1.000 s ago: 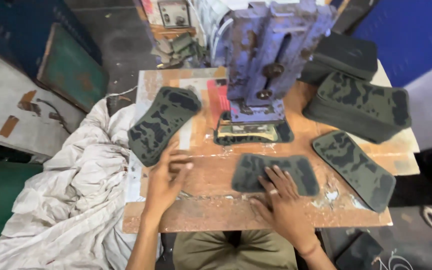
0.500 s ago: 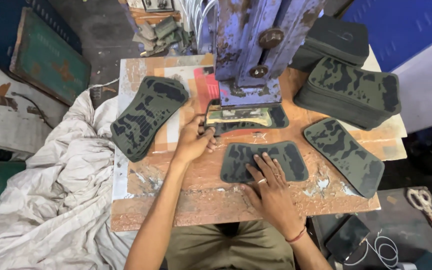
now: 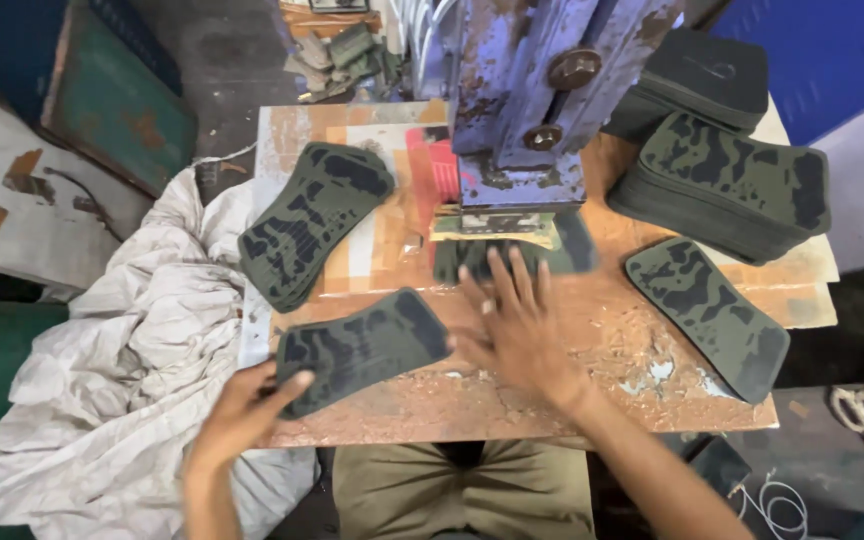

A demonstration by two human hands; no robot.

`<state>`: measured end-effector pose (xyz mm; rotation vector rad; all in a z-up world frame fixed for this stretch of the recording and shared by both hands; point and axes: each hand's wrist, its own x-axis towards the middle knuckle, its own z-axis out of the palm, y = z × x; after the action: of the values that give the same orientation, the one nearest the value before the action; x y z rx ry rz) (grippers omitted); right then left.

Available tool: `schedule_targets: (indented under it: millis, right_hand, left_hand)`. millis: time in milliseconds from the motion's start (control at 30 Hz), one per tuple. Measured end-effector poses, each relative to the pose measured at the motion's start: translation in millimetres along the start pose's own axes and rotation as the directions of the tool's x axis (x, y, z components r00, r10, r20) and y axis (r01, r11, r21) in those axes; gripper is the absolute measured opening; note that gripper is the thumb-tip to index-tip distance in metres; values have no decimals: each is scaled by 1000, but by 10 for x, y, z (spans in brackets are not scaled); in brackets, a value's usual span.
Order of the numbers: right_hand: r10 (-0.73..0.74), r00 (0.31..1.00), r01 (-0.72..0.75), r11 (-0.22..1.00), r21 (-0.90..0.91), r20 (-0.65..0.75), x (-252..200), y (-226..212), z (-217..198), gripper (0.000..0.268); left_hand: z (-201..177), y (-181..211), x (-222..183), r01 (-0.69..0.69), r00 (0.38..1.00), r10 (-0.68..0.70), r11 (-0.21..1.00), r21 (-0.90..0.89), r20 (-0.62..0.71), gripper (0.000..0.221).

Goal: Using a manual industrial press to process patterned fabric pieces at a workbench.

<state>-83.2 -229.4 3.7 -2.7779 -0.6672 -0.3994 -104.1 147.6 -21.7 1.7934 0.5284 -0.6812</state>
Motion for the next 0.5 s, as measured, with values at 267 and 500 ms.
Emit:
schedule_targets:
  millis: [267,500]
  right_hand:
    - [94,993,-100,992,-83,-71,407,-105,215,80]
    - [25,999,-24,999,24,-40,37,-71,40,74]
  left_hand:
    - [178,-154,221,-462,886,462,887,-20,38,20]
    - [171,-240,228,-450,893,450,892,42,9,17]
